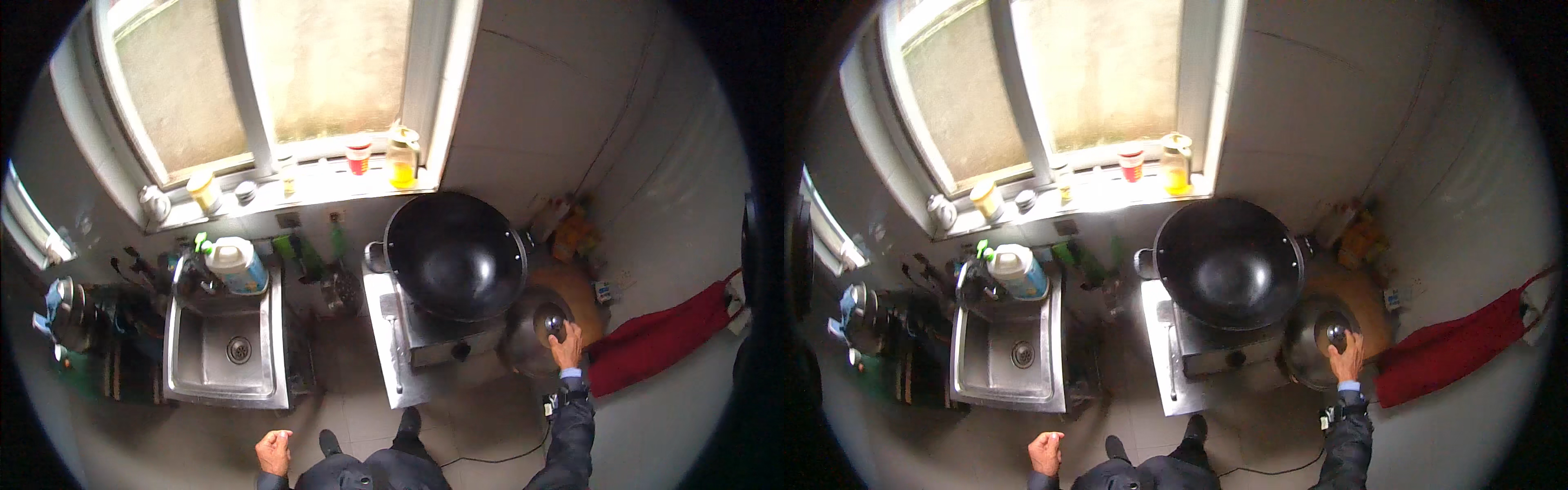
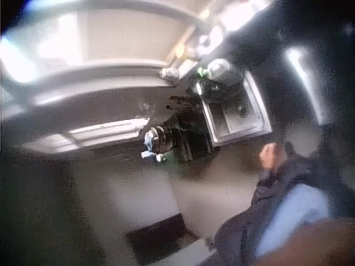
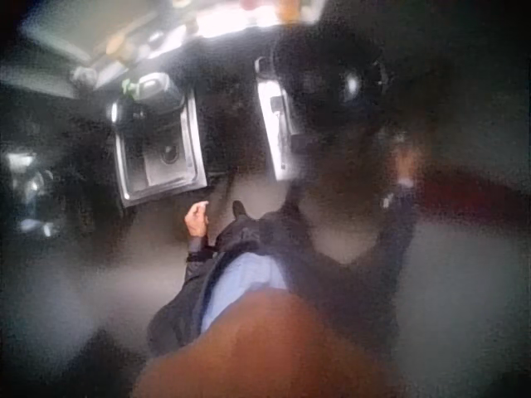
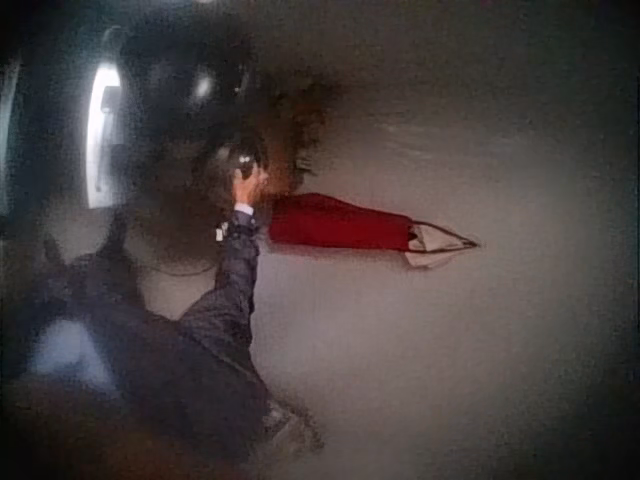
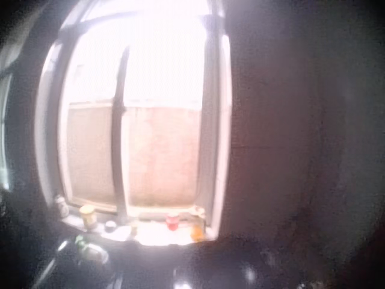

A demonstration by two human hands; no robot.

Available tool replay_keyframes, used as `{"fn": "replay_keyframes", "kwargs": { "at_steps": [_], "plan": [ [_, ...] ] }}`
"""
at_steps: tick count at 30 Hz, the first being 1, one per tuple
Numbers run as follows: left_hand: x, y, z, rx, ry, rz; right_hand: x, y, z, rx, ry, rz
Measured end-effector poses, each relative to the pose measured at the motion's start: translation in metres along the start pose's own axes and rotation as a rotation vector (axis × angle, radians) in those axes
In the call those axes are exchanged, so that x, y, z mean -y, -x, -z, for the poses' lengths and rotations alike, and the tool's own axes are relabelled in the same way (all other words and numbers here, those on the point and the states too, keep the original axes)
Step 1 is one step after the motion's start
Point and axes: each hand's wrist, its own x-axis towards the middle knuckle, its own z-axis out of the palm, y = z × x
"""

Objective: The person washes a black wok with a spatula and cloth, dries it, and places it on the stove. Then they retrieve a potato from the refrigerator and wash it under running water in the sink.

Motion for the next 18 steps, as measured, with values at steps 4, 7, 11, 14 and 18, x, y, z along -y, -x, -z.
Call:
{"fn": "replay_keyframes", "kwargs": {
  "at_steps": [4,7,11,14,18],
  "plan": [
    [-0.012,0.017,-0.081,-0.01,0.004,0.052,-0.037,-0.035,-0.03,0.164,0.02,0.042],
    [-0.021,0.03,-0.115,0.061,-0.084,0.013,-0.044,-0.047,-0.038,0.212,-0.045,0.03],
    [-0.028,0.026,-0.131,-0.026,-0.031,0.076,-0.042,-0.06,-0.04,0.192,-0.011,0.052],
    [-0.027,0.02,-0.138,-0.03,-0.016,0.084,-0.04,-0.066,-0.041,0.19,0.008,0.055],
    [-0.022,0.015,-0.146,0.013,0.003,0.086,-0.044,-0.07,-0.04,0.214,0.03,0.053]
  ]
}}
